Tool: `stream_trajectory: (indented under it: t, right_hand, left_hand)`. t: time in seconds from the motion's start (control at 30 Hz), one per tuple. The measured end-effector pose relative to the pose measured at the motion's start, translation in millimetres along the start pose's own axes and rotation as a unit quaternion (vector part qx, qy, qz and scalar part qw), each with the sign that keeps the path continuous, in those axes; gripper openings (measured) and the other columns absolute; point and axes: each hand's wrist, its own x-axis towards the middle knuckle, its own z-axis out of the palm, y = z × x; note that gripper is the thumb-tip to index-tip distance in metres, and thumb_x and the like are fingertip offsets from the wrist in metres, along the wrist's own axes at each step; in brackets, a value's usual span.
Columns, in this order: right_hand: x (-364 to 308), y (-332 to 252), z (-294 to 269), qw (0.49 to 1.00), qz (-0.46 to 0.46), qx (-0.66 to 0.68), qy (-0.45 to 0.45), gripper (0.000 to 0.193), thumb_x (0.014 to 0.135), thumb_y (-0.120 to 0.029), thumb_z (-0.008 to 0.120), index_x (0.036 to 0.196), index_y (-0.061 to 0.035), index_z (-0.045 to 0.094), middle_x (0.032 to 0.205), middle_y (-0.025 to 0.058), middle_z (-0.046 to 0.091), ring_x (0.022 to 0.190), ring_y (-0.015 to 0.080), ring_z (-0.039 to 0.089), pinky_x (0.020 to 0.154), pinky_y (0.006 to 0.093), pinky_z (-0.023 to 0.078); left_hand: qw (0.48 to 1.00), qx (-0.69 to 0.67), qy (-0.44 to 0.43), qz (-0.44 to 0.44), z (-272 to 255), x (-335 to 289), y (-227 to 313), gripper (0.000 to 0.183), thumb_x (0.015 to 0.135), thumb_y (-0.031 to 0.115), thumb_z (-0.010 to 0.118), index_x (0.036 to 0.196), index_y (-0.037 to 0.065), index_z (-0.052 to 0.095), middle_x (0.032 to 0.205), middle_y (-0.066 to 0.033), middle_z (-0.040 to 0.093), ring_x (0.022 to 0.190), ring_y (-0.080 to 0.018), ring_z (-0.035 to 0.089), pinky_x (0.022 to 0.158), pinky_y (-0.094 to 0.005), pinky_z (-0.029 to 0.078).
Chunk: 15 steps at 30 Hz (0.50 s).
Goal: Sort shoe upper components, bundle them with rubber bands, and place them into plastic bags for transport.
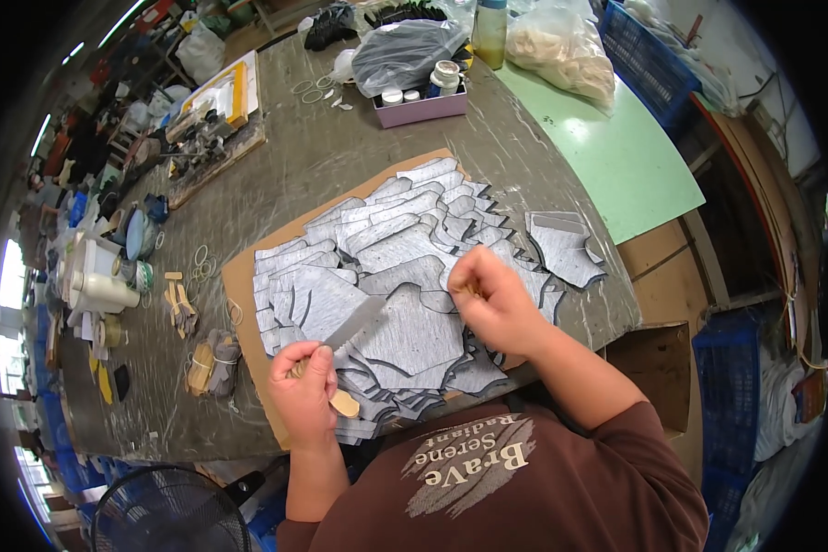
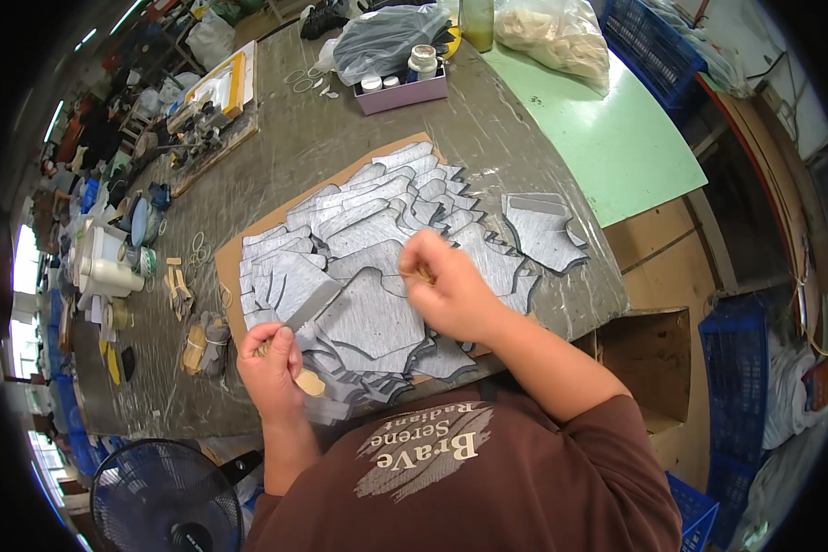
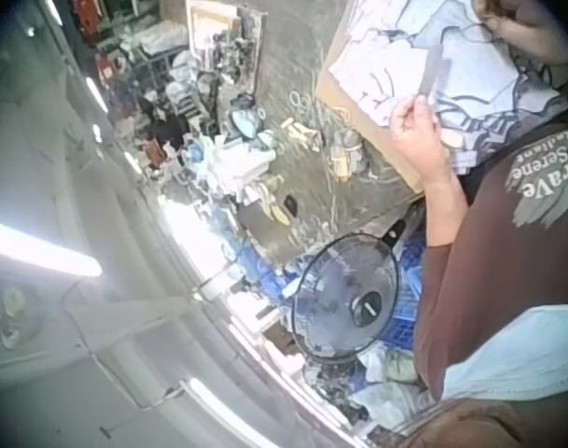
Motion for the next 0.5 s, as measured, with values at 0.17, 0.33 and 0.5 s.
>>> stream_trajectory:
  t: [0.17, 0.33, 0.5]
  right_hand:
    - [-14, 18, 14, 0.817, -0.152, -0.548, -0.092, 0.021, 0.076, -0.024, 0.068, 0.087, -0.0099, 0.058, 0.082, 0.0052, 0.05, 0.053, 0.0223, 0.054, 0.047, 0.0344, 0.045]
    - [-32, 23, 27, 0.813, -0.181, -0.549, -0.066, 0.023, 0.07, -0.021, 0.074, 0.086, -0.01, 0.063, 0.081, 0.0025, 0.052, 0.051, 0.0161, 0.053, 0.044, 0.0298, 0.043]
    - [-31, 20, 27, 0.811, -0.188, -0.551, -0.057, 0.023, 0.073, -0.022, 0.069, 0.089, -0.0077, 0.062, 0.082, 0.0034, 0.049, 0.053, 0.0158, 0.053, 0.046, 0.0296, 0.043]
  left_hand:
    - [0.997, 0.046, 0.003, -0.06, -10, 5, -7, 0.011, 0.079, -0.003, 0.066, 0.089, -0.004, 0.061, 0.066, -0.0046, 0.059, 0.052, -0.007, 0.053, 0.043, -0.0179, 0.037]
    - [0.985, 0.133, -0.054, -0.096, 1, 5, -2, 0.008, 0.079, -0.002, 0.065, 0.086, -0.003, 0.063, 0.068, -0.0037, 0.061, 0.054, -0.0066, 0.054, 0.05, -0.0185, 0.042]
    - [0.972, 0.194, -0.082, -0.1, 5, 9, -1, 0.005, 0.08, -0.001, 0.064, 0.084, -0.003, 0.064, 0.07, -0.0024, 0.061, 0.054, -0.0057, 0.054, 0.05, -0.0186, 0.044]
